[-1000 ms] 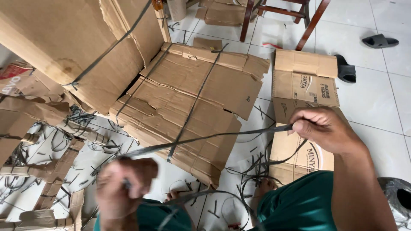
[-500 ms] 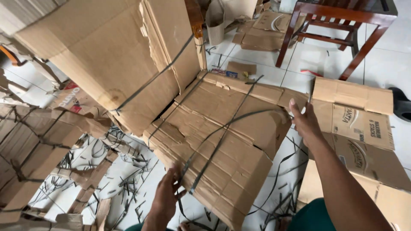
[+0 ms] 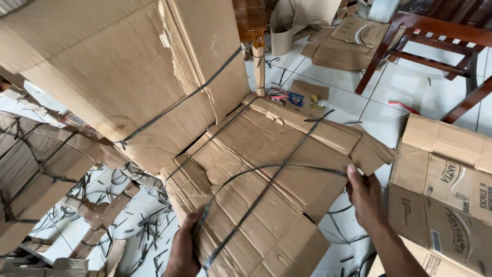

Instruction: Tying and cutting plastic straps to secure cardboard pieces onto a wooden chair frame.

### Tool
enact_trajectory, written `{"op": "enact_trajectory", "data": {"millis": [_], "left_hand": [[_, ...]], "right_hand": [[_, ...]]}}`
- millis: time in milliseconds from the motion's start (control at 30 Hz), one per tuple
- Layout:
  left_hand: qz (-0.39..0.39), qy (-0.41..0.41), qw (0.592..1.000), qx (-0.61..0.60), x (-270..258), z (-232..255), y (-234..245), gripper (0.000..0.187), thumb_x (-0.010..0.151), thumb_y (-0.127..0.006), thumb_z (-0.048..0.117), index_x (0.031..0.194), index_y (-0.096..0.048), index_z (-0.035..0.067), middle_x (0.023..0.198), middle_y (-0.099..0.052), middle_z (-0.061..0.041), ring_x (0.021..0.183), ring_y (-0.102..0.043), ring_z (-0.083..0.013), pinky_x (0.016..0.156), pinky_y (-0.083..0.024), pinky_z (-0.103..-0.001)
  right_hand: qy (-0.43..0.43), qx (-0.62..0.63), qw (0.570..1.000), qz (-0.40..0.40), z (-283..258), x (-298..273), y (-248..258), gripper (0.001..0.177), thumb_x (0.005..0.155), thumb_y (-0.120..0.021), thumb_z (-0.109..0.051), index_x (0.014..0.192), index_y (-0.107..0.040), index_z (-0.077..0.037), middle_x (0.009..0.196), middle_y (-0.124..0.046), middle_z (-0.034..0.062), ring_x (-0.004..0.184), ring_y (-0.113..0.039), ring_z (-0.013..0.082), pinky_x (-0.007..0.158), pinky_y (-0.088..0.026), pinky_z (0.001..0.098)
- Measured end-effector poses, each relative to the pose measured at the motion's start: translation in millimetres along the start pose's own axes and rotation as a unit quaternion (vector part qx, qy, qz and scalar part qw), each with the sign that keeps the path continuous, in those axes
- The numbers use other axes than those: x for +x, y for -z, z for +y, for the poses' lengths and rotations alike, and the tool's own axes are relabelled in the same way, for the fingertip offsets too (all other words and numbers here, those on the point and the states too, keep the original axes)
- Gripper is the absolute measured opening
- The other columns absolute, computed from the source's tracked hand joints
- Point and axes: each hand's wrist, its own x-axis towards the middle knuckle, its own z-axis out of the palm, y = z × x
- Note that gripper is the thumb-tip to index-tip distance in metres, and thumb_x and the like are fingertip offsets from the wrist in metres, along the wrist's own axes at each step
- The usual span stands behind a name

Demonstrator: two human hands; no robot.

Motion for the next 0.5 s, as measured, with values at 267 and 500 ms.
{"op": "enact_trajectory", "data": {"millis": [267, 500], "left_hand": [[0.016, -0.048, 0.999, 0.005, 5.7, -20.6, -3.3, 0.058, 0.090, -0.054, 0.033, 0.139, -0.061, 0.003, 0.127, -0.067, -0.022, 0.114, -0.061, -0.0365, 0.103, -0.047, -0.046], [0.102, -0.064, 0.993, -0.009, 21.2, -13.7, 7.4, 0.048, 0.086, -0.065, 0.020, 0.128, -0.069, -0.004, 0.126, -0.070, -0.028, 0.112, -0.066, -0.0398, 0.103, -0.052, -0.048]], "right_hand": [[-0.036, 0.101, 0.993, -0.054, -4.6, -5.0, 4.5, 0.042, 0.091, -0.066, -0.037, 0.127, -0.053, -0.021, 0.078, -0.047, -0.0044, 0.065, -0.040, 0.0084, 0.049, -0.030, 0.0259], [-0.221, 0.014, 0.975, -0.025, -72.0, -26.3, -27.8, 0.075, 0.084, -0.054, -0.044, 0.156, -0.039, -0.027, 0.140, -0.057, 0.0044, 0.118, -0.056, 0.0273, 0.085, -0.045, 0.0441]]}}
